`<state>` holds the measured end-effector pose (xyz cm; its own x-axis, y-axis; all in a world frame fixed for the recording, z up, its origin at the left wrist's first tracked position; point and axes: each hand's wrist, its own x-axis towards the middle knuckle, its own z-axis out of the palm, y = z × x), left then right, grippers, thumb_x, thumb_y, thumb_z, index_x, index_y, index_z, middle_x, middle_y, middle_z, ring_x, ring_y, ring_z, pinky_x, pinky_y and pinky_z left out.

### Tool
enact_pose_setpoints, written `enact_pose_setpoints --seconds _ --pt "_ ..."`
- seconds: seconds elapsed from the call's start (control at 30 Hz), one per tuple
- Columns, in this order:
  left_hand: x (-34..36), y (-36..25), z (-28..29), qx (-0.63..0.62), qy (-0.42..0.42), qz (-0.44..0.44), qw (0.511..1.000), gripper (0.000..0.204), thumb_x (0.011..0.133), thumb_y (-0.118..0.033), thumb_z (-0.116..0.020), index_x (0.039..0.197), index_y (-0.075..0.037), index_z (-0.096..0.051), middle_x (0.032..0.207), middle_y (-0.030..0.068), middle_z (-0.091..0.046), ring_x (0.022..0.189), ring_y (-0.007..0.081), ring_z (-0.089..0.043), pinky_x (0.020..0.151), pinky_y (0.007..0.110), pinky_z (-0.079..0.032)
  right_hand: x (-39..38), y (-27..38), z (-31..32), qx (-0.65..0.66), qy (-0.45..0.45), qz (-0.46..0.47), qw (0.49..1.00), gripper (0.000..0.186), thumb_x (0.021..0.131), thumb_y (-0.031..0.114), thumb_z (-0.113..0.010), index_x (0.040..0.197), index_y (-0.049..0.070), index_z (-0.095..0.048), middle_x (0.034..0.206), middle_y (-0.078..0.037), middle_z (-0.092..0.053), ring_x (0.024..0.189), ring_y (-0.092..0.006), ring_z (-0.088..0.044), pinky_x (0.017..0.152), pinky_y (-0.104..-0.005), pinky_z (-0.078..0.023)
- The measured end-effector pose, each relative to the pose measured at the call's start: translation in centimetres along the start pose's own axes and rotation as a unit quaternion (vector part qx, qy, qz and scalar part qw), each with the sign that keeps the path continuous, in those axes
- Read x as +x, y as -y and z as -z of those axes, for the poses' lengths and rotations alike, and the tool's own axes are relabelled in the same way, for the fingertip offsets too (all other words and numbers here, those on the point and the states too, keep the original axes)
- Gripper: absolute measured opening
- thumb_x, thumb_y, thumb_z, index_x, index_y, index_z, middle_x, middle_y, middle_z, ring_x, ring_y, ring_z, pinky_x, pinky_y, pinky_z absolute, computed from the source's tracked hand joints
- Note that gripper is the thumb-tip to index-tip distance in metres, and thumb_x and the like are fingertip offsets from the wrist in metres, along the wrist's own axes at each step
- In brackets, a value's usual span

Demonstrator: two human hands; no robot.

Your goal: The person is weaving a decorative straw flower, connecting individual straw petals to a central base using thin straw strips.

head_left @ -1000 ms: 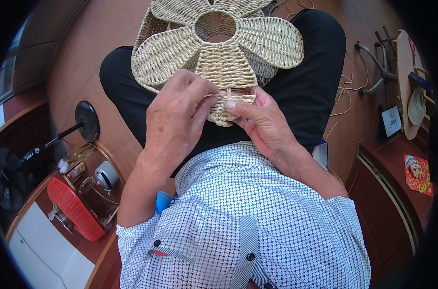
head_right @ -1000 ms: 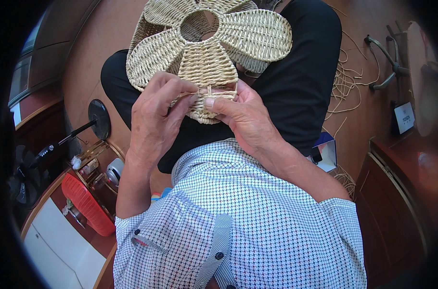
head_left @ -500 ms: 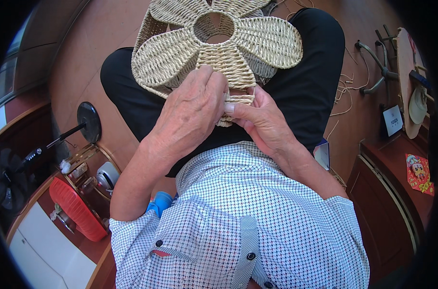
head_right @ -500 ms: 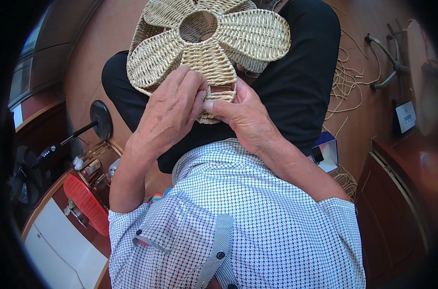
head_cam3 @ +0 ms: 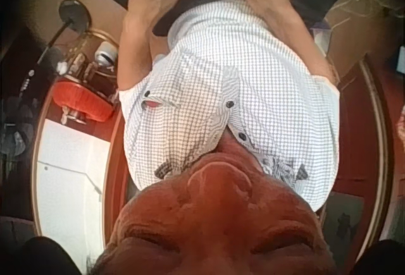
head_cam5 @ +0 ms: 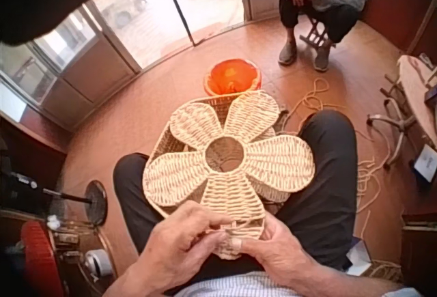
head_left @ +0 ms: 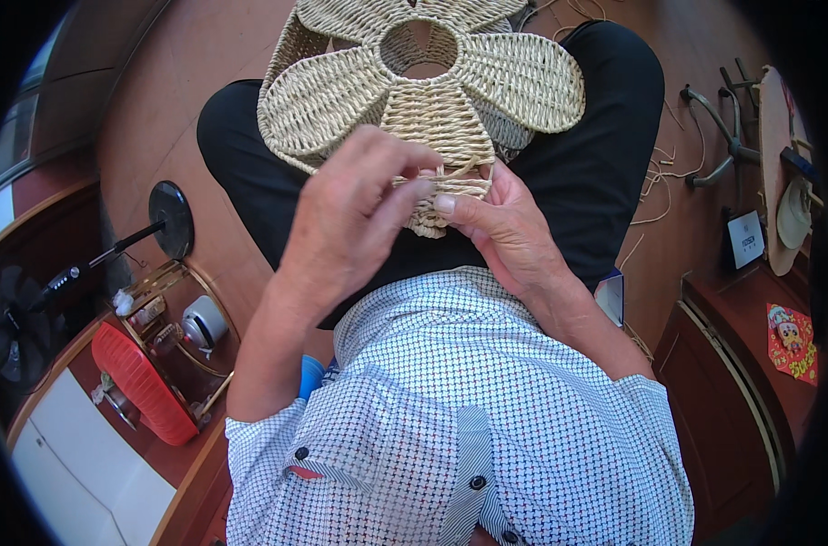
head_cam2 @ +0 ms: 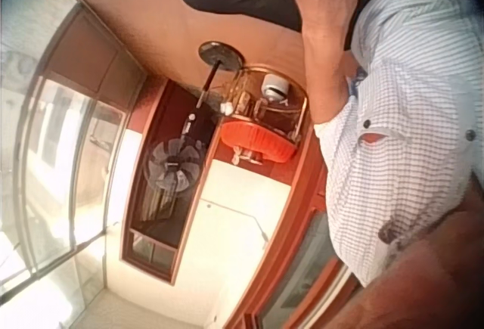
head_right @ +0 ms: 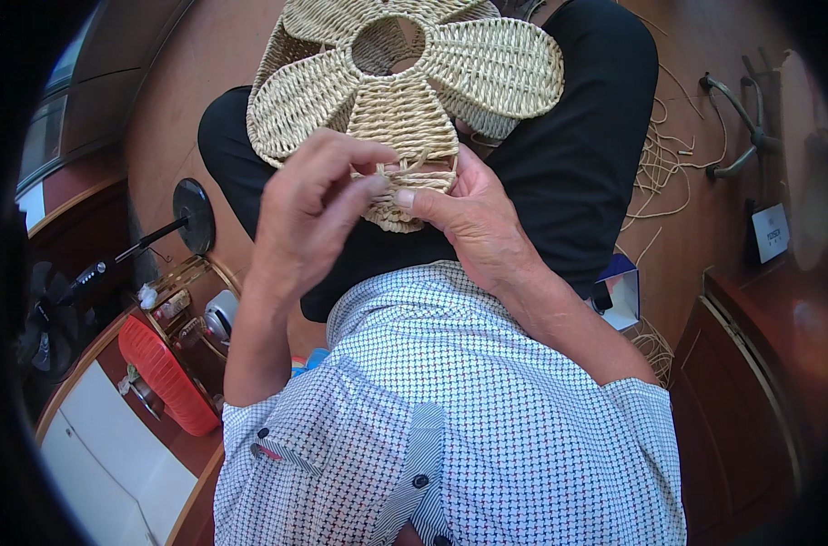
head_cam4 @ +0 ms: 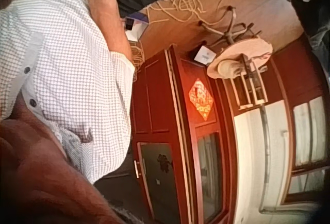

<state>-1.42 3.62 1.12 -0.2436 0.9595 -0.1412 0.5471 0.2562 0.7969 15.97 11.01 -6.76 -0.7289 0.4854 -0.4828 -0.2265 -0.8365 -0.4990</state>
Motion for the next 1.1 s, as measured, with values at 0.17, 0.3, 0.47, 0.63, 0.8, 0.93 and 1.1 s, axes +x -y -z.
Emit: enact_pose_setpoints --seconds 0.17,0.3,0.47,0.63,0.8,0.93,1.1 --pt "0.2 1.6 -2.2 0.112 -0.037 -0.100 0.988 0.015 0.091 0.000 -0.075 0.105 -0.002 -0.071 0.098 0.0117 -0.065 0.086 0.0293 -0.067 0.078 0.039 -0.056 -0.1 0.2 0.0 -0.003 0.020 0.003 1.000 0.058 0.096 -0.002 -0.074 0.148 -0.002 -0.048 0.134 -0.010 -0.067 0.120 -0.0150 -0.068 0.108 -0.0343 -0.057" --pt "0.6 2.2 -3.4 0.140 -0.047 -0.163 0.976 0.016 0.090 0.002 -0.072 0.104 -0.002 -0.065 0.097 0.0126 -0.064 0.093 0.0332 -0.066 0.081 0.042 -0.054 -0.4 -0.2 0.5 -0.024 0.020 0.015 0.999 0.056 0.097 -0.002 -0.073 0.148 -0.002 -0.049 0.135 -0.009 -0.066 0.120 -0.0137 -0.068 0.108 -0.0337 -0.057" --pt "1.0 2.1 -4.8 0.148 -0.040 -0.171 0.973 0.020 0.084 0.005 -0.069 0.102 -0.002 -0.062 0.092 0.0141 -0.058 0.089 0.0352 -0.062 0.078 0.046 -0.051 -0.5 -0.5 1.2 -0.057 0.012 0.025 0.998 0.052 0.098 -0.002 -0.071 0.146 -0.002 -0.051 0.134 -0.008 -0.066 0.122 -0.0143 -0.067 0.109 -0.0342 -0.056" --pt "0.2 1.1 -5.7 0.185 -0.072 -0.140 0.970 0.024 0.080 0.003 -0.068 0.103 -0.003 -0.062 0.097 0.0140 -0.059 0.092 0.0347 -0.063 0.079 0.046 -0.053 -0.7 -0.4 1.2 -0.069 0.001 0.018 0.997 0.056 0.096 -0.005 -0.069 0.148 -0.003 -0.049 0.139 -0.009 -0.063 0.127 -0.0164 -0.064 0.111 -0.0351 -0.055" --pt "-0.9 0.0 -7.8 0.244 -0.096 -0.080 0.962 0.027 0.079 -0.001 -0.071 0.105 -0.003 -0.063 0.104 0.0137 -0.059 0.096 0.0324 -0.064 0.083 0.042 -0.056 -1.9 0.5 1.4 -0.073 -0.010 0.023 0.997 0.058 0.097 -0.001 -0.063 0.151 -0.005 -0.043 0.143 -0.014 -0.062 0.128 -0.0190 -0.065 0.107 -0.0342 -0.056" --pt "-1.3 0.2 -7.5 0.235 -0.106 -0.082 0.963 0.028 0.081 -0.004 -0.071 0.108 -0.003 -0.065 0.106 0.0138 -0.062 0.098 0.0321 -0.065 0.083 0.041 -0.057 -2.1 0.6 2.6 -0.073 -0.031 0.028 0.996 0.055 0.101 0.005 -0.060 0.152 -0.006 -0.043 0.140 -0.016 -0.064 0.123 -0.0177 -0.068 0.102 -0.0329 -0.057" --pt "-1.4 0.6 -7.0 0.249 -0.101 -0.091 0.959 0.026 0.083 -0.001 -0.068 0.109 -0.004 -0.066 0.105 0.0106 -0.062 0.100 0.0302 -0.066 0.082 0.041 -0.057 -1.6 0.1 2.6 -0.041 -0.041 0.024 0.998 0.047 0.107 0.011 -0.054 0.151 -0.004 -0.046 0.135 -0.015 -0.067 0.117 -0.0170 -0.070 0.097 -0.0327 -0.058"
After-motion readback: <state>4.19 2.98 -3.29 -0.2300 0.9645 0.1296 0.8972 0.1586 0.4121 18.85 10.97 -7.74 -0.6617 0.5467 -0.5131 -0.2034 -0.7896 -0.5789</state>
